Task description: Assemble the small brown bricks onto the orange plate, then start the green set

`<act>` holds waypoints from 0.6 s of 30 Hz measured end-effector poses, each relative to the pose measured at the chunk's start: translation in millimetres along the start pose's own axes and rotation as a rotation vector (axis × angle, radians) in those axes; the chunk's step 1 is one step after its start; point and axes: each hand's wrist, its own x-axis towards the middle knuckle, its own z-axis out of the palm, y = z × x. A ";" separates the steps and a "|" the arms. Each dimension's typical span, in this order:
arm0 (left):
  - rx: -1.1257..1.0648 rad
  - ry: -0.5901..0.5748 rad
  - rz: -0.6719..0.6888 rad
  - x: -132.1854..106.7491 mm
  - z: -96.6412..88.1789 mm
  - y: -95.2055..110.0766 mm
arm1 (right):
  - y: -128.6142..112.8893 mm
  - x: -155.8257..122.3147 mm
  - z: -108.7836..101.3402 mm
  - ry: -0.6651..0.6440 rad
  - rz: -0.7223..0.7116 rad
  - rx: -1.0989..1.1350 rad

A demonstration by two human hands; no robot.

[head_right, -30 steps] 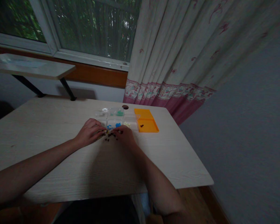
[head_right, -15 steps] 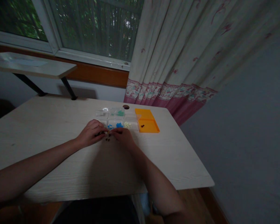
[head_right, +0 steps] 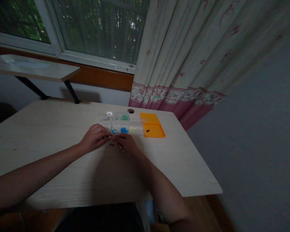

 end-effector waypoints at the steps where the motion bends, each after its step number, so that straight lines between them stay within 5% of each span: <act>1: 0.004 0.007 0.010 -0.1 0.1 -0.2 | -0.4 -0.5 0.7 -0.006 0.005 0.012; 18: 0.079 0.029 0.101 -0.9 -1.0 -2.3 | 7.7 4.1 2.6 -0.002 -0.042 0.059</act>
